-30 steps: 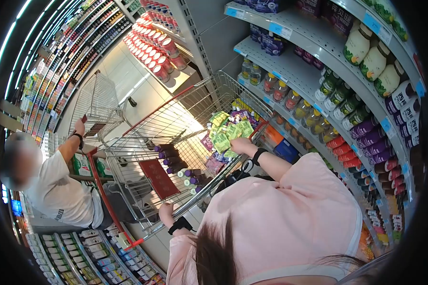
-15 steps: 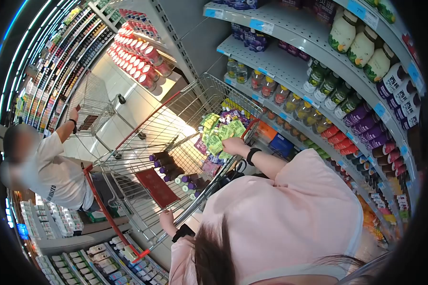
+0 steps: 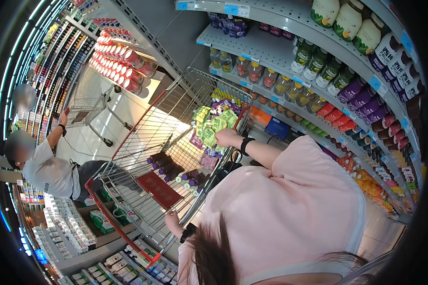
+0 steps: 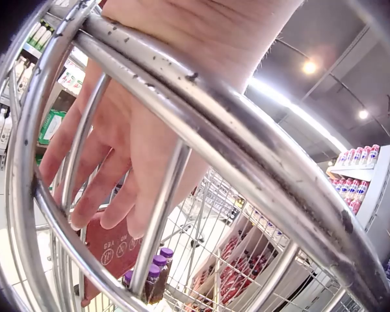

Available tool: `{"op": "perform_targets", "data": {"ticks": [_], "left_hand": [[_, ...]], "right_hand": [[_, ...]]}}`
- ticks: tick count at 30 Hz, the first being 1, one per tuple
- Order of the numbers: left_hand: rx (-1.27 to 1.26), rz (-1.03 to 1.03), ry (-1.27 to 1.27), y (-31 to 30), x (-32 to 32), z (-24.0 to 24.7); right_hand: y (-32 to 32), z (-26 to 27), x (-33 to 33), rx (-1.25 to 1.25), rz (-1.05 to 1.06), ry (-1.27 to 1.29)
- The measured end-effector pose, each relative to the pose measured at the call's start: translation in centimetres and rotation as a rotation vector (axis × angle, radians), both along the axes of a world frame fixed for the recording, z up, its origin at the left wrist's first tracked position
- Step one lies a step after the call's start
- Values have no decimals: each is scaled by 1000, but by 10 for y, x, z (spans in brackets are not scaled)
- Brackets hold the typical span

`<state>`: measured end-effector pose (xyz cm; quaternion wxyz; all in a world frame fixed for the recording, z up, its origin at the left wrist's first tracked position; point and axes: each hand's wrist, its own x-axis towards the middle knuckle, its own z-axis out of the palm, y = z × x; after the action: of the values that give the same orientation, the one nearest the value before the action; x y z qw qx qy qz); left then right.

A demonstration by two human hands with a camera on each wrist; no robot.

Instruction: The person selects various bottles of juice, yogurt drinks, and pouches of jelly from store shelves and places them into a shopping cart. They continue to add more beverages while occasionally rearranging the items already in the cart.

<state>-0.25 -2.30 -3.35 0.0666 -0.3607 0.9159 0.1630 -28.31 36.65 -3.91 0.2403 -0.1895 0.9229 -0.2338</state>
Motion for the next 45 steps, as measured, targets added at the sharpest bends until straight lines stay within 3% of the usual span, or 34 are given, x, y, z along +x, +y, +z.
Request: {"op": "perform_targets", "data": {"ticks": [3, 14, 16, 18, 19, 27, 34, 40, 45], "left_hand": [[14, 29, -47, 25, -10, 32], [7, 13, -20, 1, 0, 0], [-110, -77, 20, -6, 6, -12], [83, 61, -77, 5, -6, 7], [31, 26, -84, 17, -10, 22], [51, 48, -28, 1, -1, 0], [8, -30, -21, 10, -4, 14], [188, -22, 71, -2, 3, 0], [89, -95, 0, 11, -10, 22]], "right_hand": [[-1, -3, 0, 7, -1, -7], [0, 10, 2, -5, -32, -9], [-2, 13, -1, 125, 10, -73], [-2, 5, -4, 108, 1, -61], [-2, -3, -1, 27, -24, 30], [-3, -8, -2, 91, -2, -35], [-3, -2, 1, 74, -2, -58], [-6, 1, 2, 167, -12, -69], [-4, -4, -2, 95, 24, -77]]}}
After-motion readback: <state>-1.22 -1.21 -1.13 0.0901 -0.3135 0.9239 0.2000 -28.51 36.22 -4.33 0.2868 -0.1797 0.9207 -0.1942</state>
